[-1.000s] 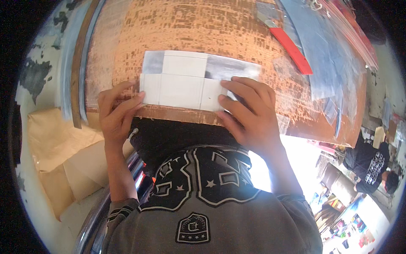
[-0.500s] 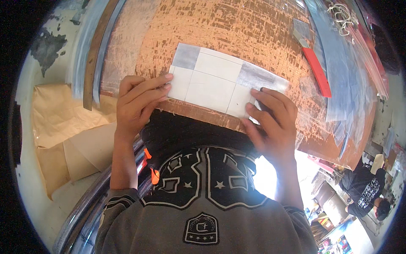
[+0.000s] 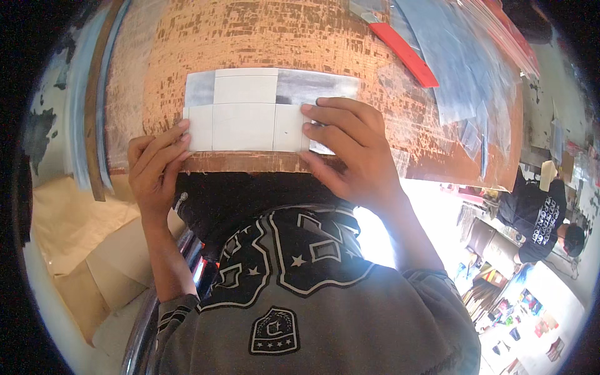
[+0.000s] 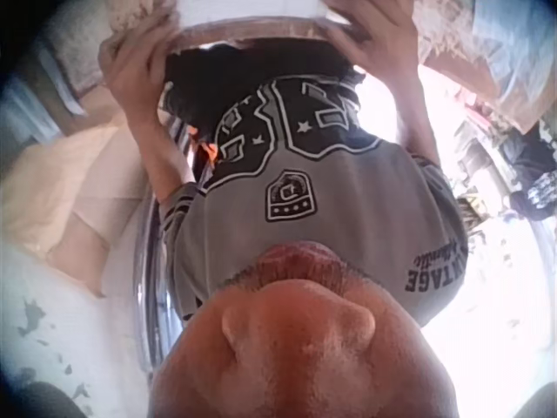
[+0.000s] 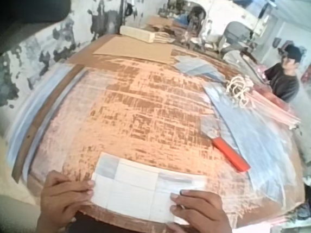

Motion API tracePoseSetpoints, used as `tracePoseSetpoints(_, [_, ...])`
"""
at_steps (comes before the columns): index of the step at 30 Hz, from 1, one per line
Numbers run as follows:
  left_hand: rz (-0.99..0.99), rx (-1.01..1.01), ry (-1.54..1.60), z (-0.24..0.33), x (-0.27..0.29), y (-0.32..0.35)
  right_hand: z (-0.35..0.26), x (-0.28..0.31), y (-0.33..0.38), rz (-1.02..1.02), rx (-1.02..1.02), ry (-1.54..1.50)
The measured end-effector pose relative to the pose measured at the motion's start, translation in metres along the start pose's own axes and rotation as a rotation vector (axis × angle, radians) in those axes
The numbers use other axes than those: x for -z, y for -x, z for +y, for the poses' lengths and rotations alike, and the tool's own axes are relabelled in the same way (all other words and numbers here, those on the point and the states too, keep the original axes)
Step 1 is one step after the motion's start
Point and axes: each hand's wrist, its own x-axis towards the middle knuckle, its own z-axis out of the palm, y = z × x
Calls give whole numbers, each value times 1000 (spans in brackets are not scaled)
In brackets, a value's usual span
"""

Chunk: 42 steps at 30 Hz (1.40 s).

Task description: The person cuts a small piece of plastic from a larger rectangular sheet using a utility knife and a wooden ruler as a guide on a work table.

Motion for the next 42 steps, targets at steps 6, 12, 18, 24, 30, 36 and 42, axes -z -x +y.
tracePoseSetpoints(6, [-17,-7,14,-3,-1,1,-3,5,-4,5,-10,-3])
tracePoseSetpoints(12, [-3,-13,3,-7,2,7,1,-8,-2,39,17,4])
tracePoseSetpoints(18, [37,21,14,-3,-2,7,-4,-2,-2,44,-29,52])
tracePoseSetpoints(24, [42,6,14,-7,-1,6,-7,-4,-2,27,-41,61])
tracePoseSetpoints(30, [23,-9,-3,-6,0,7,-6,-3,-4,34,-26,58])
tracePoseSetpoints(36, [32,-19,-3,-6,0,7,-5,-4,-3,38,-28,50])
tracePoseSetpoints(42, [27,-19,-35,-4,-2,7,-2,-2,0,71,-3,31])
